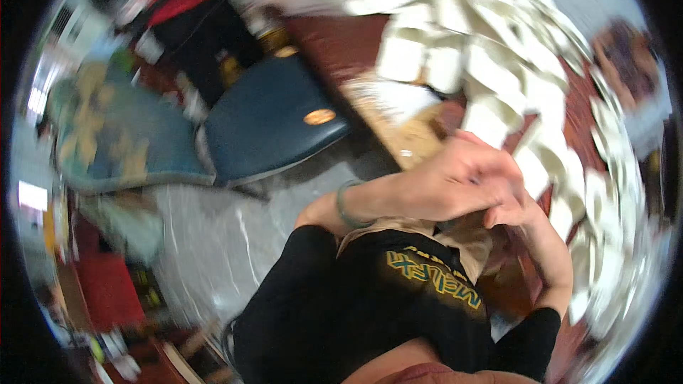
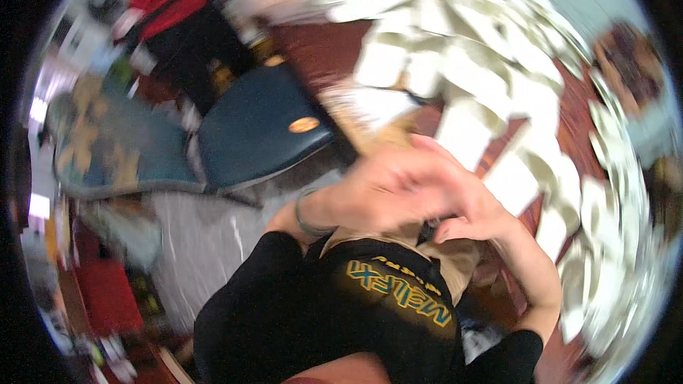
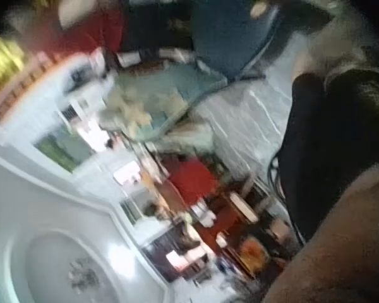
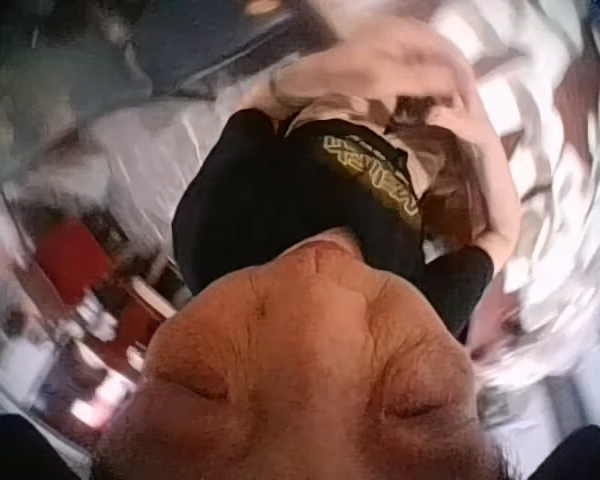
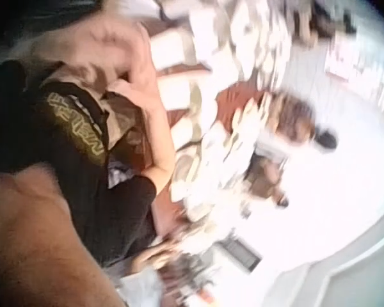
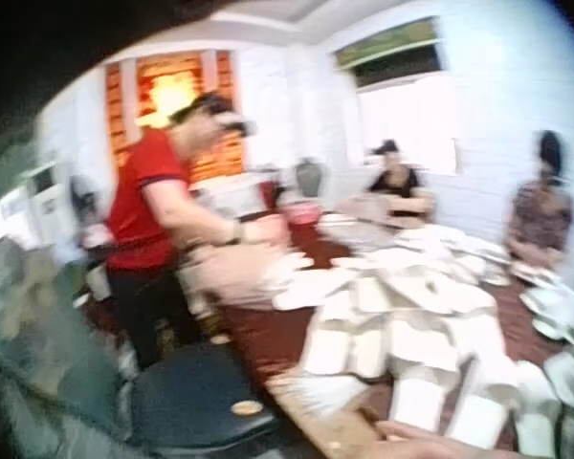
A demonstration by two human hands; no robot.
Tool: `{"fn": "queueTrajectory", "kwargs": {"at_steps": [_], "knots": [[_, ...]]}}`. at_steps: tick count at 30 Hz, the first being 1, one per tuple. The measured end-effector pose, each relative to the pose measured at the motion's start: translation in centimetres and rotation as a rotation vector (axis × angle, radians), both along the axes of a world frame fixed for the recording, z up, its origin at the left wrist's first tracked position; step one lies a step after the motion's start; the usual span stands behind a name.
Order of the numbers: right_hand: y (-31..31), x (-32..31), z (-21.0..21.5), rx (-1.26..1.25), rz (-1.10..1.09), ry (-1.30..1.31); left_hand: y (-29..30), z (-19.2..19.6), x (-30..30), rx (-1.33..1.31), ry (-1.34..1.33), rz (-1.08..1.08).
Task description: Manually tying white slippers together using thin white strings as part of a manufacturing process.
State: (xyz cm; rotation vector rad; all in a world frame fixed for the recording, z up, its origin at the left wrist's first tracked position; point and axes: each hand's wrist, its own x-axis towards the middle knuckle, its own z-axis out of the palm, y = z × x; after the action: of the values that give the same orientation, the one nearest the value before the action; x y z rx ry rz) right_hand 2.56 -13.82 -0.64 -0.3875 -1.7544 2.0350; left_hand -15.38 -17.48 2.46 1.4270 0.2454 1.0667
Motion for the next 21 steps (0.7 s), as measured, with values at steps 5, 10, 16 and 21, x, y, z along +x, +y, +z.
{"fn": "queueTrajectory", "kwargs": {"at_steps": [5,10,16,21], "knots": [[-3.3,4.8,-1.9,0.237,-0.280,-0.113,0.0,-1.6,6.5,-0.342,0.080,0.182],[-6.4,7.6,-4.8,-0.008,-0.533,0.120,2.0,-3.4,11.4,-0.279,0.019,0.185],[-9.3,10.7,-3.5,-0.111,-0.787,0.305,2.1,-3.1,16.2,-0.364,-0.185,-0.264],[-8.2,11.5,-4.7,-0.161,-0.810,0.454,1.8,-6.4,17.4,-0.551,-0.131,-0.409]]}}
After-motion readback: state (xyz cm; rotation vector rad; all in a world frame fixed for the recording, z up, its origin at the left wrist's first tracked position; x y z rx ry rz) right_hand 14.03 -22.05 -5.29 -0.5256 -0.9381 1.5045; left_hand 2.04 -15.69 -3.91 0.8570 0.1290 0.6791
